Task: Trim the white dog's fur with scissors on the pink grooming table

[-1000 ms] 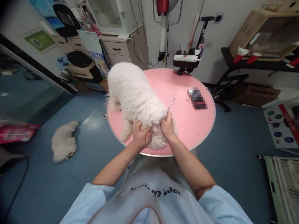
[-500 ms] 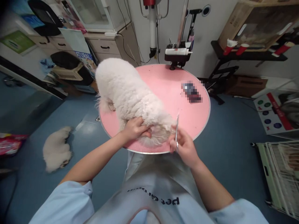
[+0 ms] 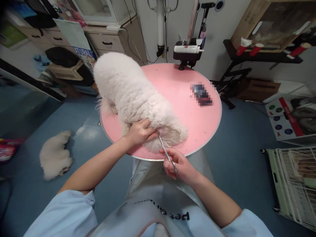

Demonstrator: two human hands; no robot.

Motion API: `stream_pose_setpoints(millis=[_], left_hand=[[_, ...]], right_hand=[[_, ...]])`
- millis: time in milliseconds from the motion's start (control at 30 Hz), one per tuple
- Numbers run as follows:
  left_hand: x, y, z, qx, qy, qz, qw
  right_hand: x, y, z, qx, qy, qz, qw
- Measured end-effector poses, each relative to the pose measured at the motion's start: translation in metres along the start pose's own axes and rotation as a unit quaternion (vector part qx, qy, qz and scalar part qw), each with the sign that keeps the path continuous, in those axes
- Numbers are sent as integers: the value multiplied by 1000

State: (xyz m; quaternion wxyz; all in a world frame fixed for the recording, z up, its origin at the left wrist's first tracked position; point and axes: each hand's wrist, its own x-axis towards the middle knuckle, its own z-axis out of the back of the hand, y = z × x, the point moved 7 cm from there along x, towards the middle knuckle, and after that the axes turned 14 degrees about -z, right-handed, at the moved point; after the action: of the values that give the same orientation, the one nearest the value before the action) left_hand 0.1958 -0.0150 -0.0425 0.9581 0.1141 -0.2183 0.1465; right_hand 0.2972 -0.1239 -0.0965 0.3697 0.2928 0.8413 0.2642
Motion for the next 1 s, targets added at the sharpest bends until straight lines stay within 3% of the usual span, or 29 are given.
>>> stream_pose_setpoints(millis=[233, 467, 833, 1000], left_hand=[[2, -2, 5, 19, -18, 1, 1000], [0, -2, 0, 9, -30, 15, 999], [3, -4, 9, 31, -74, 21, 997], [2, -1, 6, 35, -65, 39, 996]], right_hand=[[-16, -6, -10, 80, 7, 17, 997], [-11, 1, -29, 167, 86, -21, 982], [5, 4, -37, 236, 104, 23, 966], [-4, 2, -32, 253, 92, 31, 963]])
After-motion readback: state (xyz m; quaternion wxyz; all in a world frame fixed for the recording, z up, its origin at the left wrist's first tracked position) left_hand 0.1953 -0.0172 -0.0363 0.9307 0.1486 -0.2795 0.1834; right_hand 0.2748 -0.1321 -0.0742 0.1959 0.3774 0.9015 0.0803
